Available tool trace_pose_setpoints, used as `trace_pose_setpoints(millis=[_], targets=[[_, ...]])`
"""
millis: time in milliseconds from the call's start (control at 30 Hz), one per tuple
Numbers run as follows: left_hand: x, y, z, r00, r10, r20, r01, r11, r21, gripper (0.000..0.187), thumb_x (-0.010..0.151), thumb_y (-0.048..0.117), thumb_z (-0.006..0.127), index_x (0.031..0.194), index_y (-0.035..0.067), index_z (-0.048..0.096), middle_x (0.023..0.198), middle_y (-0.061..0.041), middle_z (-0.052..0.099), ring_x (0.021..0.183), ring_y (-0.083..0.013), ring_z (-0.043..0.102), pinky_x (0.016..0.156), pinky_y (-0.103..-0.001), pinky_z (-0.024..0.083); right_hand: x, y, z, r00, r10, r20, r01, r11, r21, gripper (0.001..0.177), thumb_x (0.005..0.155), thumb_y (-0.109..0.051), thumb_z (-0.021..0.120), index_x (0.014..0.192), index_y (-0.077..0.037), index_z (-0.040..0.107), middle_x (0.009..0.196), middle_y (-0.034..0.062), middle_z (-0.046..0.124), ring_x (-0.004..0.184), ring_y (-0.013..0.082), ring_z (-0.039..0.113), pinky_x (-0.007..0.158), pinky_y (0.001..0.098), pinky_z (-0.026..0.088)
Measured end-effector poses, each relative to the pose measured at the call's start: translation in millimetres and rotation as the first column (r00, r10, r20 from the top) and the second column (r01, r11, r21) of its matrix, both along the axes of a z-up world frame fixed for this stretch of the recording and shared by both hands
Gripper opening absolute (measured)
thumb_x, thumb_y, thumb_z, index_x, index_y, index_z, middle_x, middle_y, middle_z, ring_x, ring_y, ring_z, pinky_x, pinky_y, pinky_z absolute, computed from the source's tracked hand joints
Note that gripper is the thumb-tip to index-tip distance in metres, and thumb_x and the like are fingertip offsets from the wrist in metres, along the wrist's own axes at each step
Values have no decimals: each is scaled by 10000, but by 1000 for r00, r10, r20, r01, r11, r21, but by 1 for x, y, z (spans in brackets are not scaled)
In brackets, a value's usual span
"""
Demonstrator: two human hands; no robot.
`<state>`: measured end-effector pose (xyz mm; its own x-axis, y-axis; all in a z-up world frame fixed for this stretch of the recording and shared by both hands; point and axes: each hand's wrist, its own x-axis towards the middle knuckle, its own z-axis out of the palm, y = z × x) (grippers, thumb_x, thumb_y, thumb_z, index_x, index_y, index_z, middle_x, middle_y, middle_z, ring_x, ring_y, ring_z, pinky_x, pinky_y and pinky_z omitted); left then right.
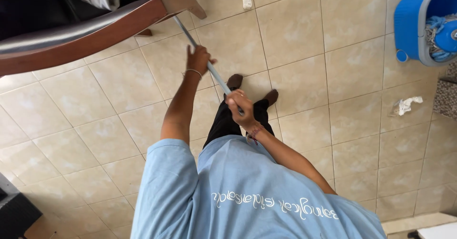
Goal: The recorder is sweeping a tiled floor using a broom.
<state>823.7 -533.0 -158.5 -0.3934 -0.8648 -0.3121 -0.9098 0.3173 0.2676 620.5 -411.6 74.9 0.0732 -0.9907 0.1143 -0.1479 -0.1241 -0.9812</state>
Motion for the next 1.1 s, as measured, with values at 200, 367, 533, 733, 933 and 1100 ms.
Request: trace_pose_setpoints(millis=[200,367,533,733,933,1100], targets=[[-51,86,41,971,-192,-146,217,958,189,519,1101,483,592,742,136,734,829,-58,668,971,-255,648,1212,-629,257,-50,46,78,993,13,114,-18,999,40,210,931,-42,498,733,20,532,696,112,551,676,251,595,862,413,570],[-113,115,146,915,-13,-404,41,997,62,276,913,380,645,756,182,754,761,-44,645,883,-261,623,1002,-699,278,-102,67,140,986,-24,168,23,1000,3,209,917,-62,559,731,21,513,669,109,550,616,236,566,738,430,553],[-129,124,193,917,53,-395,-74,997,-37,433,1020,443,660,754,101,675,795,-39,611,890,-253,599,1030,-627,351,-98,52,168,817,-34,575,91,993,-71,328,872,-109,626,602,-62,446,543,29,445,512,159,479,550,354,424],[-148,118,168,902,111,-417,-89,993,72,440,946,445,626,643,141,724,707,-36,620,788,-250,621,881,-699,303,-105,60,157,893,-220,393,190,975,113,292,860,-108,537,636,-23,371,585,79,425,546,213,392,636,383,413],[-213,117,215,908,-139,-395,169,985,43,507,962,494,626,628,119,690,692,-35,662,716,-253,641,828,-552,387,-138,75,222,940,-288,184,277,957,84,253,807,-90,508,608,-7,376,555,70,393,508,197,365,586,385,413],[-218,94,264,851,-241,-466,196,970,-144,458,969,428,650,624,126,664,663,-22,642,743,-219,644,883,-562,404,-158,98,222,827,-358,434,407,913,-21,261,815,-83,524,598,-89,378,528,11,381,456,141,351,509,345,360]])
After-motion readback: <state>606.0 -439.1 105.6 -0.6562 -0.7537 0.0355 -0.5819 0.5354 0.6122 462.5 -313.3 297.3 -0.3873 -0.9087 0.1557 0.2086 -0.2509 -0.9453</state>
